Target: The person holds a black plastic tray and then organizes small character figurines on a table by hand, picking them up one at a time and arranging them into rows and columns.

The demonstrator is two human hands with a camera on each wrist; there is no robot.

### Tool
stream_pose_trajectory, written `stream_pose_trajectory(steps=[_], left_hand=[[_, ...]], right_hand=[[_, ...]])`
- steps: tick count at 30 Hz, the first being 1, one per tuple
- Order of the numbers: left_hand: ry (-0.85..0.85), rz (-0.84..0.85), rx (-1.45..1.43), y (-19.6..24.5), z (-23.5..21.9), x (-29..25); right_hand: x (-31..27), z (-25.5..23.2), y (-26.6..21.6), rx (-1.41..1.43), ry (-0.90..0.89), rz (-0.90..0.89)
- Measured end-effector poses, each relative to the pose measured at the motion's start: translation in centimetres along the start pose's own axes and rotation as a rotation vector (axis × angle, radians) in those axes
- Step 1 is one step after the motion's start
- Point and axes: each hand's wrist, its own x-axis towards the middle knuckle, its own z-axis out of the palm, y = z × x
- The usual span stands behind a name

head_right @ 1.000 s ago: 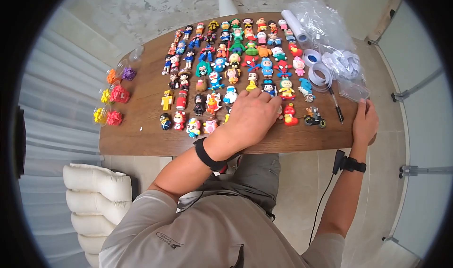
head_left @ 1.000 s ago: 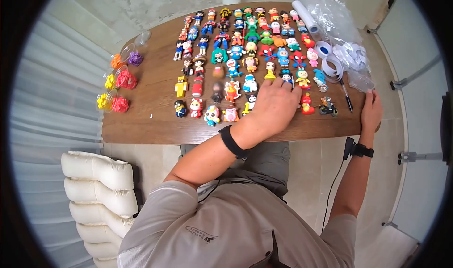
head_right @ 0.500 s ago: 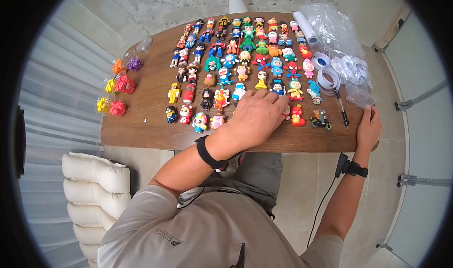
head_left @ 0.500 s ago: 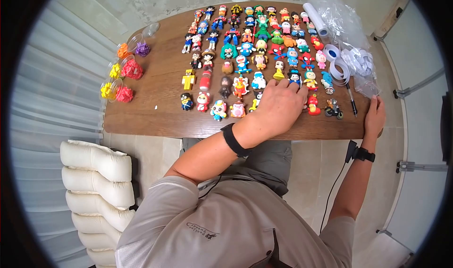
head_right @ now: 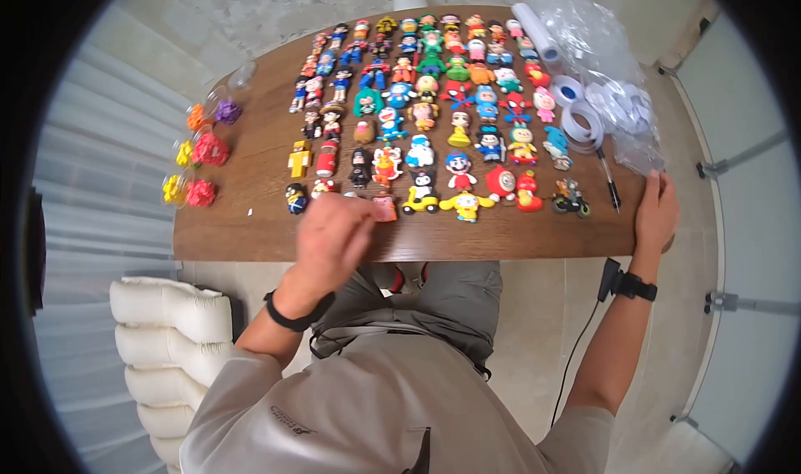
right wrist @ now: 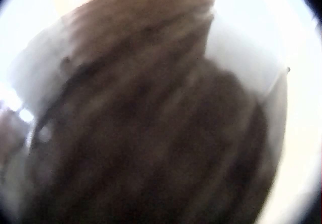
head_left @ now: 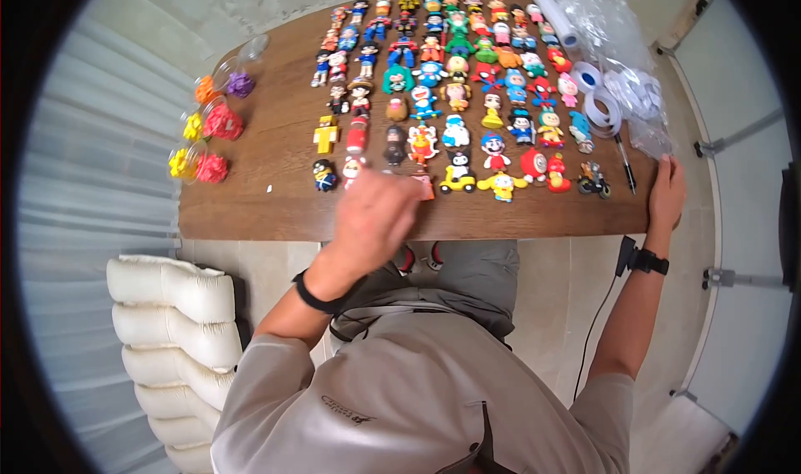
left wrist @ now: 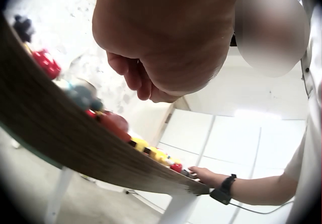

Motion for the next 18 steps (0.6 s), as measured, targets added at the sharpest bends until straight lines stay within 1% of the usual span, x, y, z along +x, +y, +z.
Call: stream_pose_trajectory(steps=[1, 2, 4, 7, 10, 13, 16, 18], left_hand=[[0.068, -0.019, 0.054, -0.6, -0.5, -0.3], [0.075, -0.056, 0.07, -1.0, -1.0, -0.7], [0.038, -0.139, 0.142, -1.4, -1.4, -1.4], [0.01, -0.185, 0.179, -2.0, -1.1, -2.4], [-0.009, -0.202, 0.19, -2.3, -1.1, -2.9], [-0.02, -0.226, 0.159, -2.4, -1.2, -3.0], [-0.004, -0.227, 0.179, -3.1, -0.7, -3.6], [0.014, -0.234, 0.184, -3.4, -0.5, -3.8]], right_hand=[[0.0, -0.1, -0.2, 0.008, -0.008, 0.007], [0.0, 0.0, 0.0, -0.001, -0.001, 0.006], [0.0, 0.2, 0.1, -0.012, 0.01, -0.005], [-0.2, -0.2, -0.6, -0.001, -0.021, 0.027], [0.0, 0.1, -0.1, -0.03, -0.002, 0.015], [-0.1, 0.0, -0.3, -0.008, -0.023, 0.016], [-0.3, -0.2, -0.8, -0.03, -0.029, 0.037], [-0.1, 0.0, -0.2, -0.039, -0.03, 0.012]])
